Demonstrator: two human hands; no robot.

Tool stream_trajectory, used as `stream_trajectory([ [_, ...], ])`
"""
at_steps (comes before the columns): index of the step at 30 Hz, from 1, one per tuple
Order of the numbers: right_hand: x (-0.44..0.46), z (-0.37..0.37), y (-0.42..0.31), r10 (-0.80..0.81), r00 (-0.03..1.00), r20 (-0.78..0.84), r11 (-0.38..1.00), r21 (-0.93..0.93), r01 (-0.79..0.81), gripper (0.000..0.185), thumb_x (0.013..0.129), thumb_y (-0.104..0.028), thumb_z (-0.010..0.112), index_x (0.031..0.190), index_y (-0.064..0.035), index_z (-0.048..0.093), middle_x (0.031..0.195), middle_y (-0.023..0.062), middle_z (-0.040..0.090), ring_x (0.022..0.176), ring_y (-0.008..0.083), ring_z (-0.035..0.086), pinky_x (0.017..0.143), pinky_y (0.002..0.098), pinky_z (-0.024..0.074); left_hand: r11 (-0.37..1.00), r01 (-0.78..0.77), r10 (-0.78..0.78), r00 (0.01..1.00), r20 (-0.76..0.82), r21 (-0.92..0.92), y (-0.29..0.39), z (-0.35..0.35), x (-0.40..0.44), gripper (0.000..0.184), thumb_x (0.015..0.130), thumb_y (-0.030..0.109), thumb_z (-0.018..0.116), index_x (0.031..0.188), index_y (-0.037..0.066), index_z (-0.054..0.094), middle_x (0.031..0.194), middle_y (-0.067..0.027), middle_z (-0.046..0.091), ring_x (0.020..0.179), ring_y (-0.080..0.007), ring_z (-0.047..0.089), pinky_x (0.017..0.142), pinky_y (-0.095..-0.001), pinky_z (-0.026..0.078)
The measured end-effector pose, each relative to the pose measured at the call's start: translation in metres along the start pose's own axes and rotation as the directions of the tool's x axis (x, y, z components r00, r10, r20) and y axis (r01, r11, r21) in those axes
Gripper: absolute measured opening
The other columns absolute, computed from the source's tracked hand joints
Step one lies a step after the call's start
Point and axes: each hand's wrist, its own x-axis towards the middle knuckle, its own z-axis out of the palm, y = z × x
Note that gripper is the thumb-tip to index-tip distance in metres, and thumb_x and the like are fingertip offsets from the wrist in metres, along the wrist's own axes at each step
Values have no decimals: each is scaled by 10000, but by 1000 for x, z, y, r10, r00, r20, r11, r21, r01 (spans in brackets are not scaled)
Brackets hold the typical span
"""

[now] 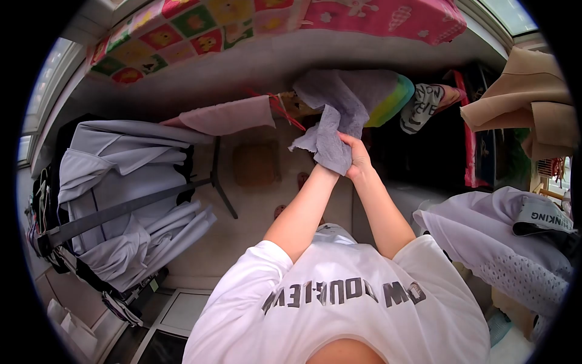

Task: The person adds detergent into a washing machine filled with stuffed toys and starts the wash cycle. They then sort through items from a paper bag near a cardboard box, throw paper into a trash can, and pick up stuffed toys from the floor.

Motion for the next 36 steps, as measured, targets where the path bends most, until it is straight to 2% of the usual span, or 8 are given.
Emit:
stream_trajectory([
  [7,30,-5,-7,-6,973,-231,999,-52,-7,342,940,-268,491,1166,-20,555,1085,104,633,985,249,610,880,391,497,990,51,-41,996,-84,129,-9,7,30,587,958,352,453,1383,-14,276,1368,-110,421,1253,-238,408,1052,-306,312],
  [9,72,-46,1,-406,913,-28,827,-437,355,391,963,-330,424,1192,-35,542,1083,85,626,976,245,598,884,366,475,963,50,-19,993,-117,264,-18,9,33,598,955,355,461,1380,-20,272,1361,-114,426,1248,-240,412,1048,-306,316],
  [12,88,-58,-6,-454,889,-59,838,-368,404,370,955,-310,420,1153,-28,558,1057,87,630,950,244,599,863,362,476,562,-122,175,984,26,818,-19,10,30,781,895,321,571,1384,-104,134,1386,-235,353,1293,-302,366,1078,-334,276],
  [23,136,-99,-13,-644,761,-77,735,-336,589,325,926,-236,405,1008,-3,616,959,95,645,852,240,603,785,347,478,17,-83,184,980,78,996,-8,28,2,626,928,261,473,1389,-76,217,1046,-343,576,983,-464,566,857,-472,439],
  [27,138,-118,-28,-779,624,54,426,-686,590,317,916,-220,404,937,15,617,890,108,648,791,235,605,747,356,478,-124,-131,290,943,163,984,4,31,-8,490,932,251,458,1354,20,362,948,-286,617,879,-446,591,760,-504,454],
  [28,116,-97,-26,-831,515,213,11,-918,397,323,923,-266,434,949,22,576,834,169,651,785,287,627,732,392,484,-154,-50,300,949,95,987,13,40,-18,406,912,188,491,1300,73,460,917,-259,632,860,-404,615,738,-467,487],
  [32,79,-54,-34,-786,618,22,-73,-996,-57,593,896,-470,505,1214,22,412,982,263,620,963,399,594,790,463,469,303,-254,391,912,123,919,21,-4,-23,280,857,62,558,1133,46,599,911,-139,684,824,-226,674,741,-304,515],
  [36,79,-76,-5,-768,636,75,-243,-953,-180,939,787,-600,586,1341,95,283,1277,234,453,1181,359,462,911,460,424,789,-57,164,979,-121,612,37,-53,-14,488,948,392,456,1295,49,466,1223,-123,566,1159,-219,518,977,-363,365],
])
